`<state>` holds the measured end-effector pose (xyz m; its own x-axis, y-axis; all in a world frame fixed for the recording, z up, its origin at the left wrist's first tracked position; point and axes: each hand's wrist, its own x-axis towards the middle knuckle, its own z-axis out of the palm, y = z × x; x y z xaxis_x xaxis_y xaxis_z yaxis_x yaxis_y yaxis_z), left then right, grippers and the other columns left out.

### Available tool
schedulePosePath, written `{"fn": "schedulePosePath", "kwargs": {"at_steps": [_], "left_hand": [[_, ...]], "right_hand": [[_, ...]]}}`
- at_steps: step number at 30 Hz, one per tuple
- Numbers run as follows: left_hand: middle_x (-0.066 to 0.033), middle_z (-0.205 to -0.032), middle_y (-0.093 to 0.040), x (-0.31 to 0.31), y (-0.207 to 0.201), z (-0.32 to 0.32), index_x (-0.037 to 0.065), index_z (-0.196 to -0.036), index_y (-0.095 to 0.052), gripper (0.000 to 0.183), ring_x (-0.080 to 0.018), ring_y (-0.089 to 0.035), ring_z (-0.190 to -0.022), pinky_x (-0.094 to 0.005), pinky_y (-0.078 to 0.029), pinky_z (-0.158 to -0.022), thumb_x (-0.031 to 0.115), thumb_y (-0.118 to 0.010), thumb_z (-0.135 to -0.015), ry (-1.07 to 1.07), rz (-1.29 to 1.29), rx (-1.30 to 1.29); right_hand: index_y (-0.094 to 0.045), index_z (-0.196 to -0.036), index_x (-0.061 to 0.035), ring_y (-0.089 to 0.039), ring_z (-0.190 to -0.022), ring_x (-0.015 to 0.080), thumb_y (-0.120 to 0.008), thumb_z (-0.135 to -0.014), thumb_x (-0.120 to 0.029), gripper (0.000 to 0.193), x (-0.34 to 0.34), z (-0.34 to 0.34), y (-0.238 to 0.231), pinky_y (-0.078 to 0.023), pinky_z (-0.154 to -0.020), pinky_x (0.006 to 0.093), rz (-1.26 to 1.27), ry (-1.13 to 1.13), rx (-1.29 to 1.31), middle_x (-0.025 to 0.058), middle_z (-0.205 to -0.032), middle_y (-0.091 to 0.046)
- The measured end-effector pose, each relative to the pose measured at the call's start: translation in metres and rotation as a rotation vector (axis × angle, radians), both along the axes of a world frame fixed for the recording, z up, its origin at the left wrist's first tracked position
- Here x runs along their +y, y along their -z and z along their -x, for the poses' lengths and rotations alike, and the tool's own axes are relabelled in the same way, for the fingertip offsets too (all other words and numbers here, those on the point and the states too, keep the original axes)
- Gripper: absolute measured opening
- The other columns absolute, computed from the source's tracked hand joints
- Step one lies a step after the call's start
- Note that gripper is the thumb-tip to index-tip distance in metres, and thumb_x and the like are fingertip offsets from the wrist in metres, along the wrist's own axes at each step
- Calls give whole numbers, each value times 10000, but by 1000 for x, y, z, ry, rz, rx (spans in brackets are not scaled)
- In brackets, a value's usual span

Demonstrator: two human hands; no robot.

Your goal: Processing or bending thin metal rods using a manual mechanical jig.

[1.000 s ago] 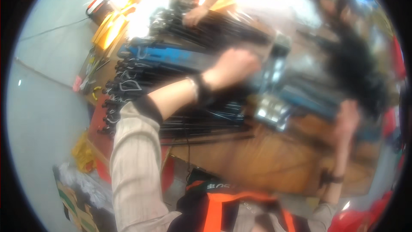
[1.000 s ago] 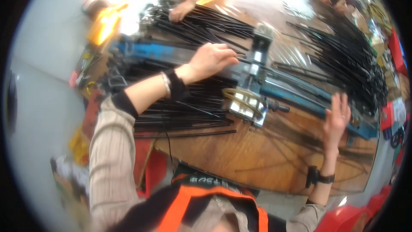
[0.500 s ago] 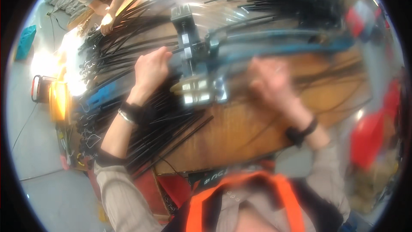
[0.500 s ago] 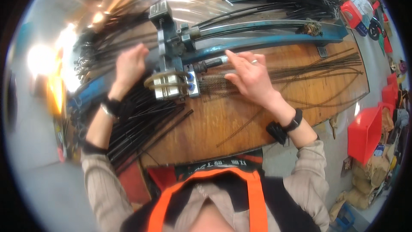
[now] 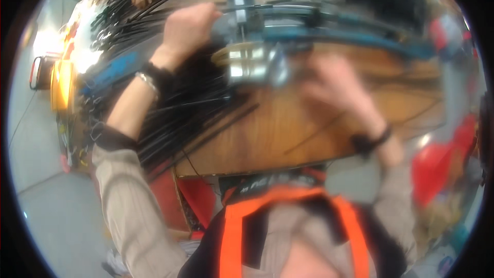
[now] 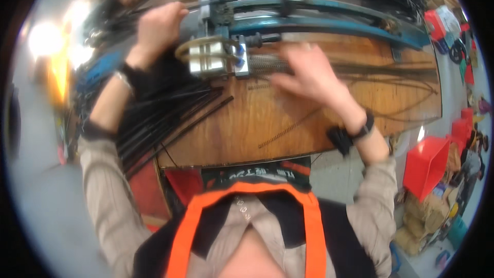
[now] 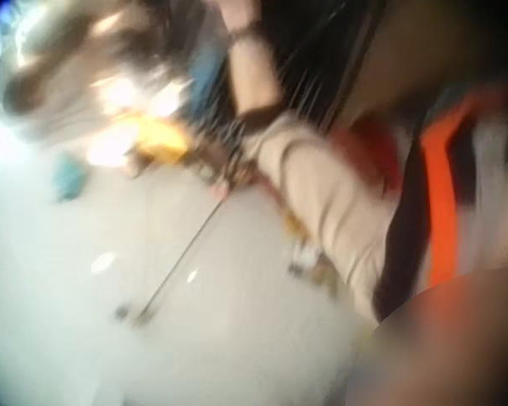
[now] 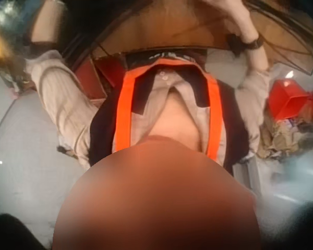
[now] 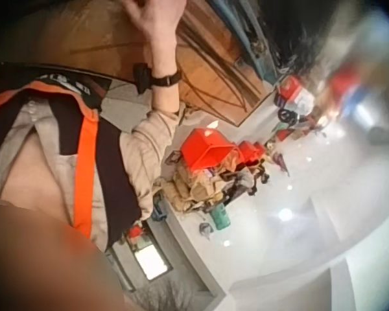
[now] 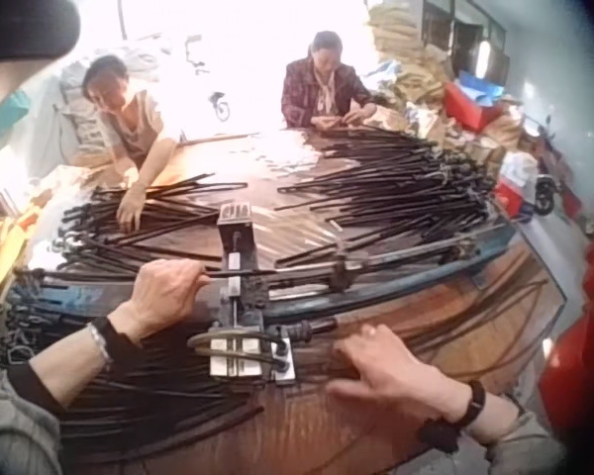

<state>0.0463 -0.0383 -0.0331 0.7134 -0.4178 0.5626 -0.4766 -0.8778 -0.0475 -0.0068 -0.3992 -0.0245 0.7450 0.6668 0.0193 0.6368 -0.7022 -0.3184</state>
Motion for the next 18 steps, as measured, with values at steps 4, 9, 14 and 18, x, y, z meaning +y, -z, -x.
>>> {"fn": "schedulePosePath", "kwargs": {"at_steps": [4,9,14,18], "left_hand": [[-51,-756,-599,53,-11,-17,128,-813,-579,103,-263,-610,-754,-416,-463,-676,201,-632,-862,34,-79,-107],[-35,-816,-587,46,-8,33,128,-848,-602,126,-243,-574,-807,-400,-422,-676,244,-652,-848,-225,-285,-235],[-42,-791,-540,8,20,157,142,-900,-618,219,-213,-555,-712,-348,-455,-589,287,-731,-781,30,-97,322],[-45,-776,-524,7,21,173,153,-984,-646,231,-208,-561,-677,-328,-497,-532,285,-716,-807,38,-38,331]], "right_hand": [[-574,-909,-80,-578,-853,276,-642,-695,-114,227,-6,88,8,-430,-748,347,289,-449,126,118,-903,-595],[-568,-943,-77,-578,-912,309,-607,-706,-63,240,9,93,39,-454,-744,388,94,-470,132,142,-980,-585],[-602,-1067,-49,-607,-937,364,-581,-810,-42,257,32,63,37,-498,-745,421,-258,-279,388,169,-990,-610],[-636,-1116,-25,-650,-872,343,-572,-885,-60,242,55,56,49,-512,-737,384,-400,-152,379,170,-938,-656]]}}
